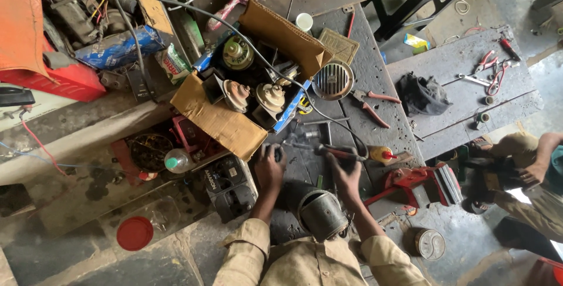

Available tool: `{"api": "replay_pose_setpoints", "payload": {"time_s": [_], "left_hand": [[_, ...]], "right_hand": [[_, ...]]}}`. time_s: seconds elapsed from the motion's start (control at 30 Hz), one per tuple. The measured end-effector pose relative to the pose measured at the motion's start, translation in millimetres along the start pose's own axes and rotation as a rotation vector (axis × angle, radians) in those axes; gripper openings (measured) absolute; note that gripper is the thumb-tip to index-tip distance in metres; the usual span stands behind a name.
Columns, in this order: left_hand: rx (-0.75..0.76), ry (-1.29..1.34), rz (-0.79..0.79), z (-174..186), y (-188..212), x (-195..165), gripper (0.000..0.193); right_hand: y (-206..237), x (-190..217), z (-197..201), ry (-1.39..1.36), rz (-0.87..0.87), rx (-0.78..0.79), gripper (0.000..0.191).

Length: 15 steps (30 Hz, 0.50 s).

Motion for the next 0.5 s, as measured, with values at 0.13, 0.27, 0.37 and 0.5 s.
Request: {"api": "replay_pose_setpoints", "payload": {"time_s": [0.13,0.27,0.37,0.5], "left_hand": [[-0.045,-0.011,-0.035,6,2,-6,0.012],[-0.038,0.03,-0.038,7,4,-10,0.015],[0.012,0.018,-0.022,1,6,-9,0.015],[0.02,0.056,-0.021,0,13,-10,0.016]], "right_hand": [[10,-17,31,-0.02,-0.215,-0.173,0.034],[6,-12,40,-0.086,-0.027,-0.104,0.032],[12,-25,46,-0.189,-0.144,-0.159,0.03],[15,-32,50,-0.337,-0.281,-0.221,0.025]]}}
Point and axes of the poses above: each hand's wrist, its own y-axis away from the middle knuckle, its own z-axis out of the back of the hand, x = y × z, the point moved 7 cm from there along -y, towards the middle knuckle, and after that the axes turned 12 degrees about z, right-handed, at the moved point
